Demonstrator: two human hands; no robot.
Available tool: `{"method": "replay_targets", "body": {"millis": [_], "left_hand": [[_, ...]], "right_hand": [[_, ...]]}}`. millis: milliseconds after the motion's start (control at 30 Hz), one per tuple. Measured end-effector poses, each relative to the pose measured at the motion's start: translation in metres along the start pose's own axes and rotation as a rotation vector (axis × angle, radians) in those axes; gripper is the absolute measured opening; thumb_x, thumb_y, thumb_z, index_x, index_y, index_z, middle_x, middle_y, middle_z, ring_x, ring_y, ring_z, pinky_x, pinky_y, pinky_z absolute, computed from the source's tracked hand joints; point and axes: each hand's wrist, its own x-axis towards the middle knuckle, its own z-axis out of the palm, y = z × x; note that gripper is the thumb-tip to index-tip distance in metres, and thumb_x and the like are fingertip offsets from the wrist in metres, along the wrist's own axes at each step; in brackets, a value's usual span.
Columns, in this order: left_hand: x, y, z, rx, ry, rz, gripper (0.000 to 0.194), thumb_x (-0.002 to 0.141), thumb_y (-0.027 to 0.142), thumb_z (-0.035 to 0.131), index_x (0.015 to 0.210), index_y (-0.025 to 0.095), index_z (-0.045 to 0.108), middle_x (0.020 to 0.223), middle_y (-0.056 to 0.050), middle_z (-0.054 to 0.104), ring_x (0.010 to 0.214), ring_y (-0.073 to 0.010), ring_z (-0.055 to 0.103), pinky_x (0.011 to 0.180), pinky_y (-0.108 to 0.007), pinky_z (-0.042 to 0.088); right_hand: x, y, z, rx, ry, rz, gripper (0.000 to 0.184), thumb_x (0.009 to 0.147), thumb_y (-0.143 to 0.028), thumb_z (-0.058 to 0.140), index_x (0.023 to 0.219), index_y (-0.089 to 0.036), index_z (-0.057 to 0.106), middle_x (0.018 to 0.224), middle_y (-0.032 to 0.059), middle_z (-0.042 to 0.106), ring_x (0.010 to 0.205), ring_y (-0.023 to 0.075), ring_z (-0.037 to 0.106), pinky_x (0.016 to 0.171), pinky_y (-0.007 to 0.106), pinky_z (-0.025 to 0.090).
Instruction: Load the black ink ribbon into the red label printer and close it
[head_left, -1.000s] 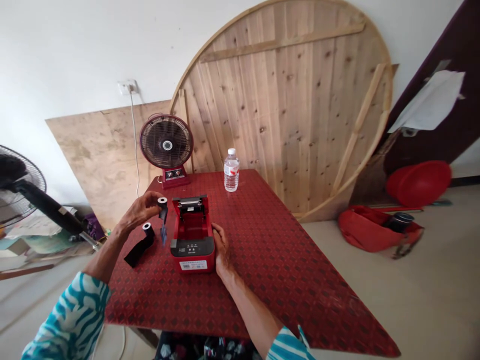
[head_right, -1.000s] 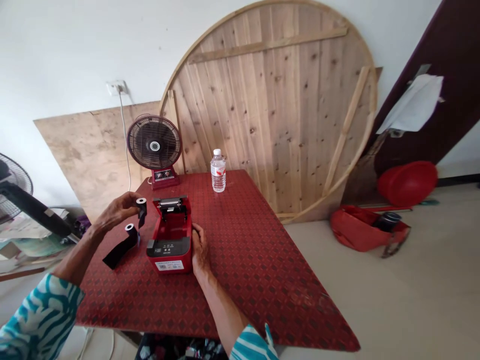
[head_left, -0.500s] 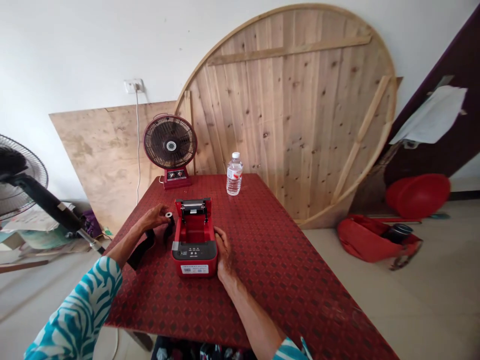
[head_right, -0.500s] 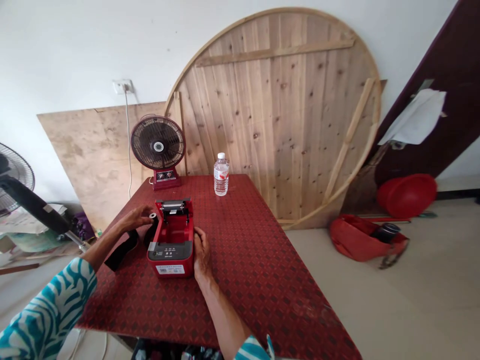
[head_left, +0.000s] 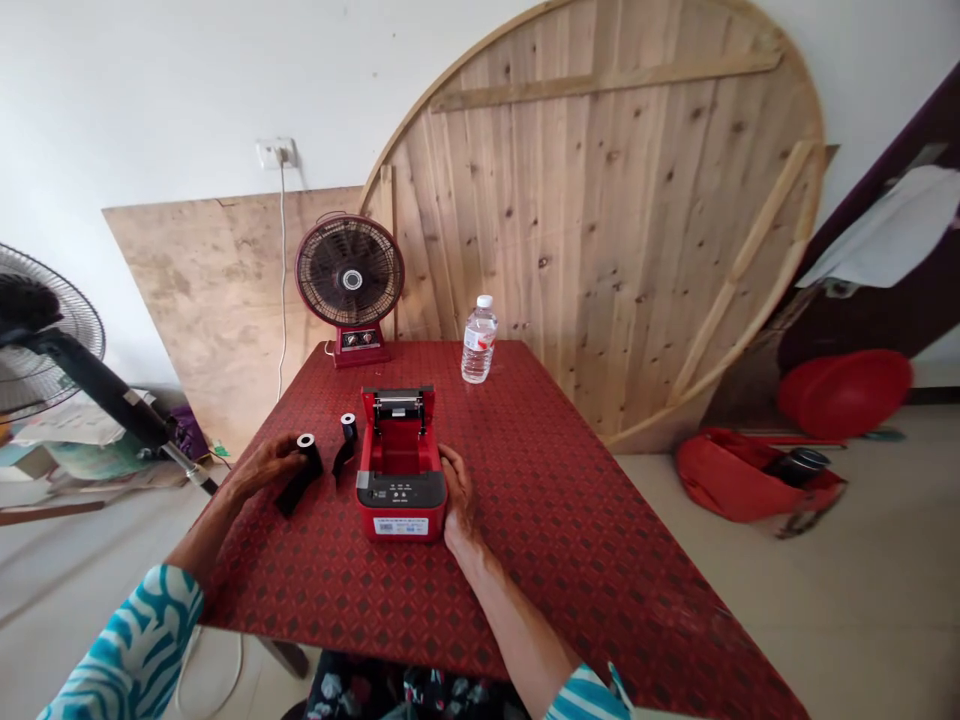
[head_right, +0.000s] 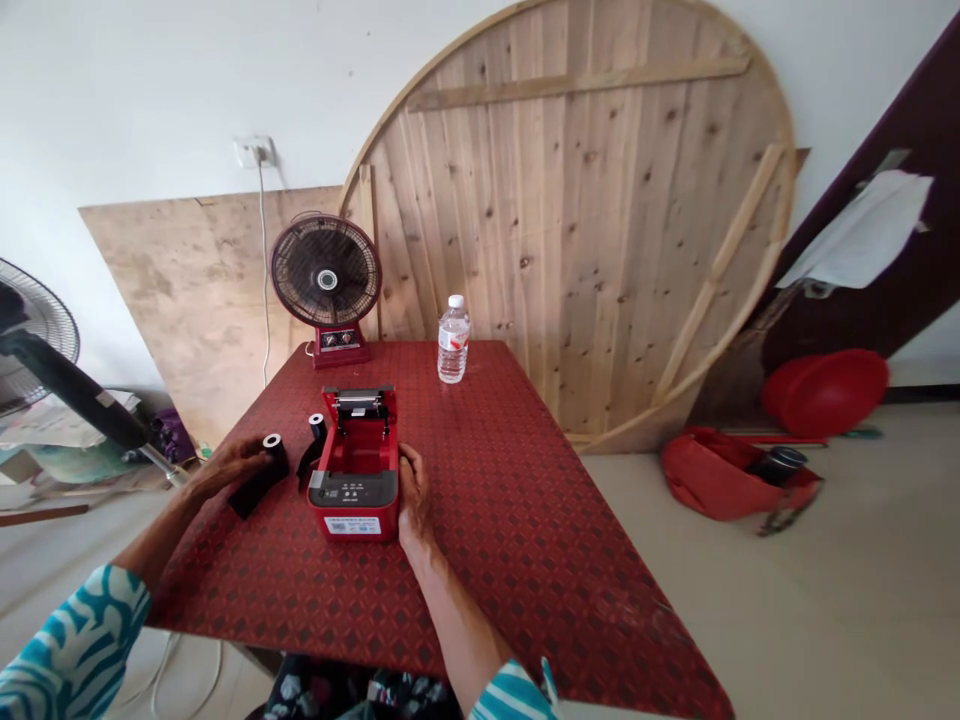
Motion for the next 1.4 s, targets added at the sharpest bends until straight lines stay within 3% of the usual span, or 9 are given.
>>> {"method": "replay_targets", "body": {"millis": [200, 367, 600, 733, 867, 1000, 1100, 1267, 1400], "left_hand": [[-0.014, 0.029, 0.0, -0.138, -0.038, -0.001, 0.047, 0.055, 0.044, 0.084, 0.088, 0.019, 0.062, 0.087, -0.005, 0.072, 0.085, -0.025, 0.067, 0.078, -0.036, 0.053], [-0.03, 0.087, 0.04, -0.066, -0.274, 0.093, 0.042, 0.062, 0.037, 0.081, 0.098, 0.02, 0.069, 0.09, -0.007, 0.073, 0.086, -0.0257, 0.067, 0.078, -0.035, 0.053], [-0.013, 0.123, 0.112, 0.682, -0.303, 0.32, 0.032, 0.078, 0.033, 0.065, 0.108, 0.023, 0.07, 0.102, -0.003, 0.074, 0.094, -0.0231, 0.067, 0.086, -0.032, 0.05], [-0.001, 0.122, 0.134, 1.145, -0.286, 0.317, 0.035, 0.083, 0.028, 0.061, 0.117, 0.026, 0.065, 0.118, -0.007, 0.07, 0.109, -0.0267, 0.064, 0.091, -0.034, 0.048], [0.014, 0.119, 0.149, 1.296, -0.347, 0.275, 0.032, 0.079, 0.022, 0.064, 0.111, 0.025, 0.069, 0.11, -0.01, 0.072, 0.104, -0.0301, 0.066, 0.086, -0.037, 0.049], [0.028, 0.115, 0.151, 1.263, -0.433, 0.285, 0.028, 0.073, 0.016, 0.067, 0.099, 0.026, 0.073, 0.098, -0.006, 0.075, 0.098, -0.0275, 0.068, 0.08, -0.031, 0.05], [0.025, 0.116, 0.139, 1.163, -0.489, 0.342, 0.028, 0.078, 0.02, 0.064, 0.105, 0.026, 0.072, 0.108, -0.004, 0.074, 0.102, -0.0237, 0.067, 0.084, -0.028, 0.049], [-0.013, 0.119, 0.108, 0.712, -0.355, 0.419, 0.033, 0.09, 0.04, 0.051, 0.109, 0.022, 0.071, 0.106, -0.004, 0.074, 0.094, -0.0208, 0.069, 0.084, -0.028, 0.051], [-0.041, 0.113, 0.104, 0.667, -0.378, 0.524, 0.03, 0.084, 0.036, 0.063, 0.108, 0.022, 0.07, 0.104, -0.004, 0.074, 0.093, -0.0198, 0.069, 0.083, -0.028, 0.052]], "right_hand": [[0.0, 0.001, 0.001, -0.023, 0.008, -0.03, 0.044, 0.077, -0.052, 0.062, 0.108, -0.022, 0.066, 0.107, 0.0047, 0.071, 0.099, 0.0248, 0.062, 0.078, 0.034, 0.047], [0.0, 0.003, 0.004, 0.008, -0.011, -0.029, 0.042, 0.078, -0.051, 0.06, 0.108, -0.022, 0.066, 0.105, 0.004, 0.071, 0.094, 0.0232, 0.062, 0.077, 0.033, 0.047], [0.002, 0.005, 0.003, -0.053, -0.027, -0.093, 0.039, 0.082, -0.049, 0.056, 0.108, -0.024, 0.067, 0.104, 0.0028, 0.07, 0.098, 0.023, 0.061, 0.083, 0.033, 0.047], [0.002, 0.006, 0.003, -0.064, -0.02, -0.11, 0.035, 0.083, -0.047, 0.054, 0.109, -0.026, 0.067, 0.108, 0.0018, 0.069, 0.103, 0.0228, 0.06, 0.086, 0.033, 0.046], [0.001, 0.004, 0.005, -0.062, -0.014, -0.101, 0.035, 0.083, -0.046, 0.054, 0.109, -0.026, 0.068, 0.106, 0.0013, 0.069, 0.103, 0.0228, 0.06, 0.087, 0.033, 0.046], [0.0, 0.002, 0.005, -0.052, -0.023, -0.079, 0.035, 0.083, -0.046, 0.055, 0.11, -0.027, 0.067, 0.104, 0.0009, 0.07, 0.101, 0.0224, 0.061, 0.086, 0.033, 0.047], [0.0, 0.001, 0.004, -0.054, -0.019, -0.088, 0.034, 0.083, -0.046, 0.055, 0.108, -0.026, 0.068, 0.105, 0.001, 0.07, 0.102, 0.0222, 0.06, 0.087, 0.033, 0.046], [-0.001, 0.001, 0.004, -0.064, -0.023, -0.099, 0.034, 0.084, -0.045, 0.054, 0.108, -0.026, 0.067, 0.106, 0.0012, 0.07, 0.103, 0.0223, 0.06, 0.087, 0.033, 0.046], [-0.002, 0.001, 0.004, -0.048, -0.018, -0.087, 0.035, 0.083, -0.046, 0.055, 0.108, -0.025, 0.067, 0.103, 0.0018, 0.07, 0.1, 0.0224, 0.061, 0.086, 0.034, 0.047]]}}
